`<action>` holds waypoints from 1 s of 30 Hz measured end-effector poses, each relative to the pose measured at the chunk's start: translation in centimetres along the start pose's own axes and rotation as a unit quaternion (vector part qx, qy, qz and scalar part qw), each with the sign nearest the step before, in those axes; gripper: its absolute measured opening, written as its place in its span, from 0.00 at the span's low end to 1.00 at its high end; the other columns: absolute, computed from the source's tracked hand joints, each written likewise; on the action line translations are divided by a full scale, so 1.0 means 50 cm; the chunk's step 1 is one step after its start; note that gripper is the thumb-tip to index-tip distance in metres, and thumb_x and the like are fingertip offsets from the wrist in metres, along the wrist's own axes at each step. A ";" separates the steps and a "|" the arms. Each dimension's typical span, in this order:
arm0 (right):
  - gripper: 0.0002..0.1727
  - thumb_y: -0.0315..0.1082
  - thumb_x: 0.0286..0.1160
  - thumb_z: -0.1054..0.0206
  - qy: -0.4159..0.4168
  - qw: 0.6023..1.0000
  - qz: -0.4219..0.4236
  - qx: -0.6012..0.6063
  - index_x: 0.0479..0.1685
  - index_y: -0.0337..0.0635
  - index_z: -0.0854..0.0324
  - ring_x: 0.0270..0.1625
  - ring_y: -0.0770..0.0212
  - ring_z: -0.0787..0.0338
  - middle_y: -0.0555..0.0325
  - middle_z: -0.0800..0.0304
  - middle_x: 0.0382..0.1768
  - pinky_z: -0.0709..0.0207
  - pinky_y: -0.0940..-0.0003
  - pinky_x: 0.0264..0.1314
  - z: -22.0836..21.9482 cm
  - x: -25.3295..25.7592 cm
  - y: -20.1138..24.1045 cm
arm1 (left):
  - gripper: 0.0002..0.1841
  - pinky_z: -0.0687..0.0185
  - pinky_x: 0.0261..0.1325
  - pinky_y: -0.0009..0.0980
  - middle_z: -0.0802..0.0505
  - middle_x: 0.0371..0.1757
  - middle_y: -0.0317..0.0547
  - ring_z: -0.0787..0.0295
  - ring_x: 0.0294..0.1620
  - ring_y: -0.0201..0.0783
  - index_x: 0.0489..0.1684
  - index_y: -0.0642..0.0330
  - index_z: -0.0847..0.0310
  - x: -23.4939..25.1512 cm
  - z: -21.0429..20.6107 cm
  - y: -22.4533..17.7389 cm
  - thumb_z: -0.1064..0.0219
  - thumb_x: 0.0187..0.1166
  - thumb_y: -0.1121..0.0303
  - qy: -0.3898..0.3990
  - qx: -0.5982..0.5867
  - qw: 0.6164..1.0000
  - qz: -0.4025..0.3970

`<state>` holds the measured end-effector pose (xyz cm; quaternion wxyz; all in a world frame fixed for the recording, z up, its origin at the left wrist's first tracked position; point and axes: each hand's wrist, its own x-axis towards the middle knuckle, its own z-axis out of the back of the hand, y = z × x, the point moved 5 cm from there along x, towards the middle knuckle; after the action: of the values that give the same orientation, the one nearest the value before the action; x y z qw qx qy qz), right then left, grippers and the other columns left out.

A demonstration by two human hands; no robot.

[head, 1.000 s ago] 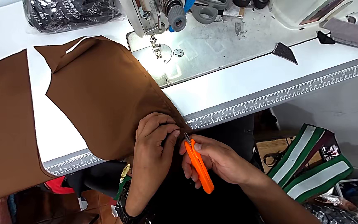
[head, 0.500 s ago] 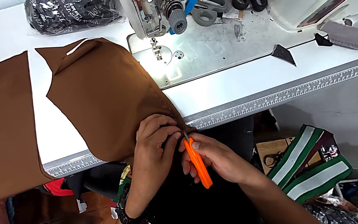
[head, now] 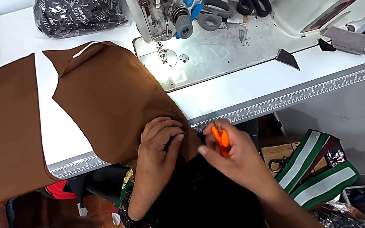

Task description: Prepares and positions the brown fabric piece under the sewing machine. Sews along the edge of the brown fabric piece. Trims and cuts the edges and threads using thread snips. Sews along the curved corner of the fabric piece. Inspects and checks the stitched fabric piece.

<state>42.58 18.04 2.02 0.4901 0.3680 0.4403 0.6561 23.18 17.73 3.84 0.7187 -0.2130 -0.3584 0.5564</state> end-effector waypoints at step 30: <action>0.05 0.43 0.78 0.28 -0.053 0.997 -0.051 0.009 0.41 0.54 0.14 0.17 0.75 0.24 0.72 0.19 0.20 0.33 0.80 0.16 -0.058 -0.005 -0.033 | 0.04 0.07 0.49 0.26 0.05 0.55 0.36 0.06 0.51 0.30 0.44 0.56 0.17 -0.039 0.024 0.002 0.34 0.80 0.75 -0.084 -0.119 0.987 0.063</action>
<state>40.51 17.40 -0.51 0.5425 0.3836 0.4379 0.6056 21.97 15.79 4.03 0.6190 -0.2721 -0.4666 0.5702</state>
